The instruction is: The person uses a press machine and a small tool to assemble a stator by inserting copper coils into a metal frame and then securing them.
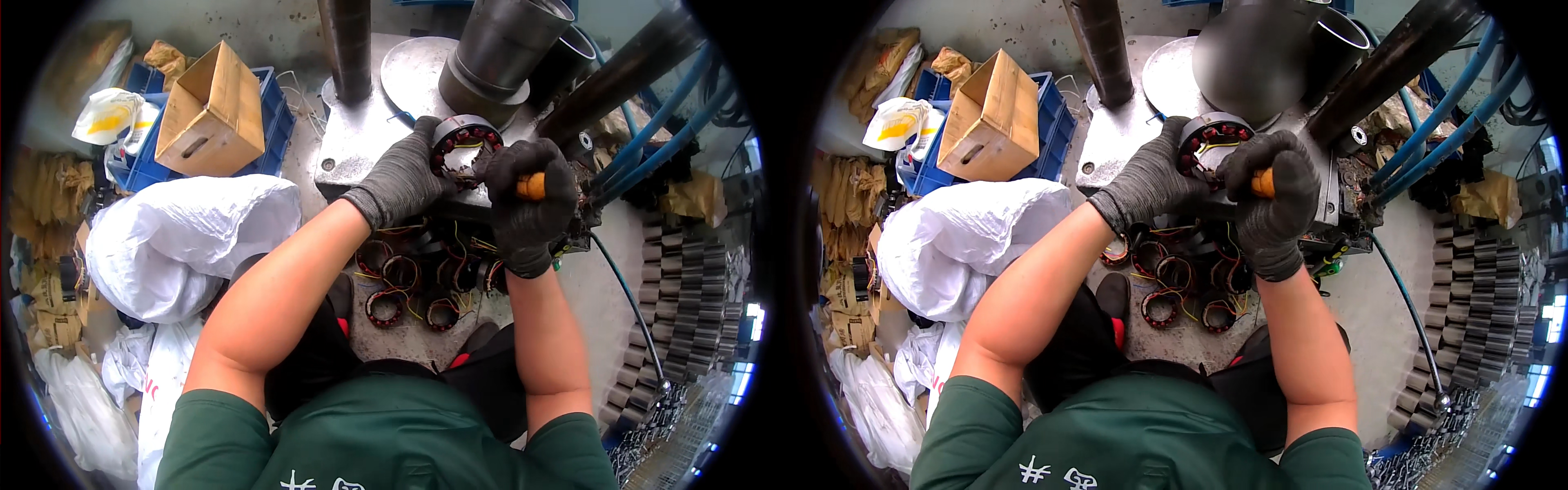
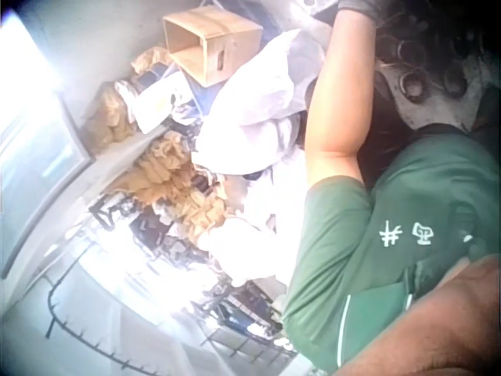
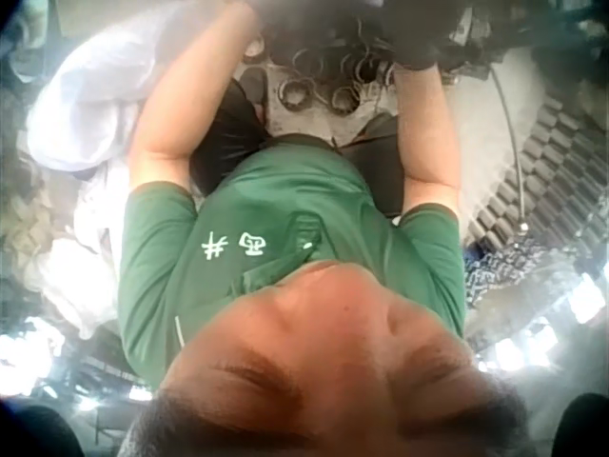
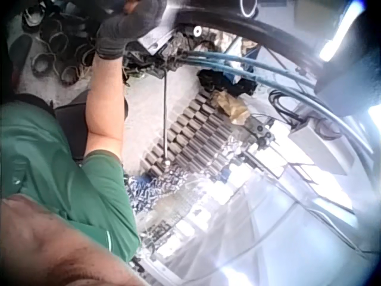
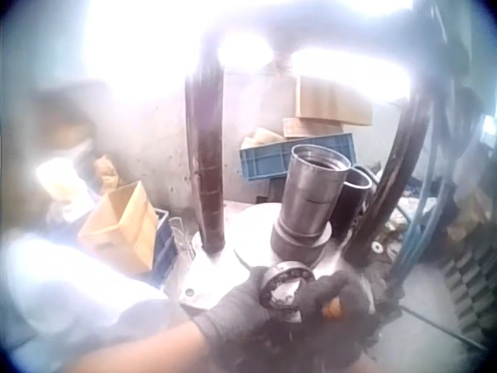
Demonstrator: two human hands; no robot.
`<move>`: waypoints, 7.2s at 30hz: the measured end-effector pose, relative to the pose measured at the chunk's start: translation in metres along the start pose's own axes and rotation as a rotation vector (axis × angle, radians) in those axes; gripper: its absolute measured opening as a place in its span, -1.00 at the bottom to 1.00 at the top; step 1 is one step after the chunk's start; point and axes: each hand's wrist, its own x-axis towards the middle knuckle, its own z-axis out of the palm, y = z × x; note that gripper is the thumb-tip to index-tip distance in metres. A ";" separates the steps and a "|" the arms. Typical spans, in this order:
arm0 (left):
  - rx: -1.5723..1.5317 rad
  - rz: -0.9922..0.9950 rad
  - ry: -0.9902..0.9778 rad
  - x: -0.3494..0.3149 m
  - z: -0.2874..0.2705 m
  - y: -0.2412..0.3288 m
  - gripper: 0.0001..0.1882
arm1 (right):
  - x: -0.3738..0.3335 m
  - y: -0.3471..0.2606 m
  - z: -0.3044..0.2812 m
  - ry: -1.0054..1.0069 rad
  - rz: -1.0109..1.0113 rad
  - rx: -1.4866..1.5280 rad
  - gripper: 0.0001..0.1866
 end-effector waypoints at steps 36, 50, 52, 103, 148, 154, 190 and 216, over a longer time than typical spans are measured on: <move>0.151 -0.012 0.011 -0.003 0.002 0.007 -0.09 | 0.008 -0.054 0.021 -0.160 -0.100 0.050 -0.48; 0.109 0.087 0.068 -0.011 0.004 0.009 -0.17 | 0.000 -0.012 -0.013 -0.062 0.006 -0.223 -0.51; 0.121 0.062 0.052 -0.006 0.002 0.016 -0.11 | 0.005 -0.021 -0.007 -0.024 0.015 -0.202 -0.53; 0.153 0.022 0.037 -0.006 0.013 0.015 0.06 | 0.000 -0.051 -0.003 -0.133 -0.087 0.120 -0.58; 0.092 0.438 0.154 0.004 0.029 -0.007 -0.04 | -0.005 -0.023 -0.033 -0.040 -0.012 -0.026 -0.53; 0.206 0.342 0.101 -0.001 0.027 0.004 -0.03 | -0.010 -0.040 -0.026 0.016 0.071 -0.195 -0.52; -0.110 0.298 0.099 0.018 0.016 -0.015 -0.09 | -0.007 -0.001 -0.027 -0.050 -0.052 0.022 -0.52; -0.303 0.243 0.311 -0.053 0.011 0.034 -0.53 | -0.013 -0.037 -0.053 -0.044 0.260 -1.077 -0.32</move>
